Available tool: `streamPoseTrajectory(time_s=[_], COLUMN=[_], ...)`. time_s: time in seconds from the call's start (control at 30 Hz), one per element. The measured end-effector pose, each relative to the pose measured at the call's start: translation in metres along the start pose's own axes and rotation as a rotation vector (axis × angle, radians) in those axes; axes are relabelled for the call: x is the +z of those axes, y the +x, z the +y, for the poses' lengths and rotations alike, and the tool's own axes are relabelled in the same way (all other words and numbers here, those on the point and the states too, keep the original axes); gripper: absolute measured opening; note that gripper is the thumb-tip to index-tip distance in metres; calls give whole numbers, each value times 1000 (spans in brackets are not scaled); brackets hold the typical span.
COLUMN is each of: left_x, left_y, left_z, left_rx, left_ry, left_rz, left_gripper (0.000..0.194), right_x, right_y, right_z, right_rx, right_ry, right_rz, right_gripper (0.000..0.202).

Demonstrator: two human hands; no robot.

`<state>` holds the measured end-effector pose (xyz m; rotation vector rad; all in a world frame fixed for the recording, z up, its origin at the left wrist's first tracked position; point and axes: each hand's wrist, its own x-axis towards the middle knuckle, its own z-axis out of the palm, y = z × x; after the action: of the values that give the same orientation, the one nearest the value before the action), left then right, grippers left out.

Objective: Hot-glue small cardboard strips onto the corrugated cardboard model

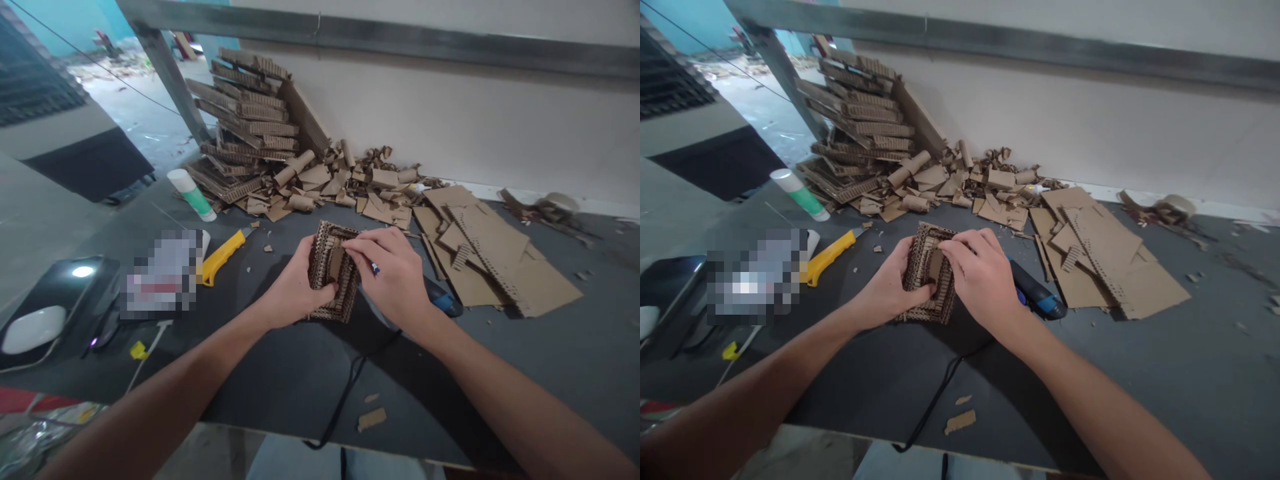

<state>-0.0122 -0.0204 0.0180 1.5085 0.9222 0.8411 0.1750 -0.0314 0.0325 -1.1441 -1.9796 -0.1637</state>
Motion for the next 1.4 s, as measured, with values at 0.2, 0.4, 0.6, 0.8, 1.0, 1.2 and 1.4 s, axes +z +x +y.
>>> streamPoseTrajectory(time_s=[0.2,0.4,0.6,0.8,1.0,1.2,1.4], left_x=[-1,-2,-2,-3,-1,-1,0], left_y=[2,5,5,6,3,1,1], left_z=[-3,-6,-6,-12,-11,-12,-11], left_rx=[32,58,65,173,383,396,340], left_ry=[111,143,157,111,351,505,455], left_rz=[25,57,56,79,211,252,232], left_gripper=[64,61,58,76,70,53,55], right_x=[-2,-1,-2,-12,-15,-10,-8], right_y=[1,1,4,11,13,9,9], right_z=[1,-1,5,11,9,9,10], right_rx=[-27,-8,5,31,68,81,93], right_ry=[-17,-11,47,126,98,113,127], right_rz=[-19,-89,-163,-262,-136,-131,-147], right_gripper=[21,21,22,19,11,14,13])
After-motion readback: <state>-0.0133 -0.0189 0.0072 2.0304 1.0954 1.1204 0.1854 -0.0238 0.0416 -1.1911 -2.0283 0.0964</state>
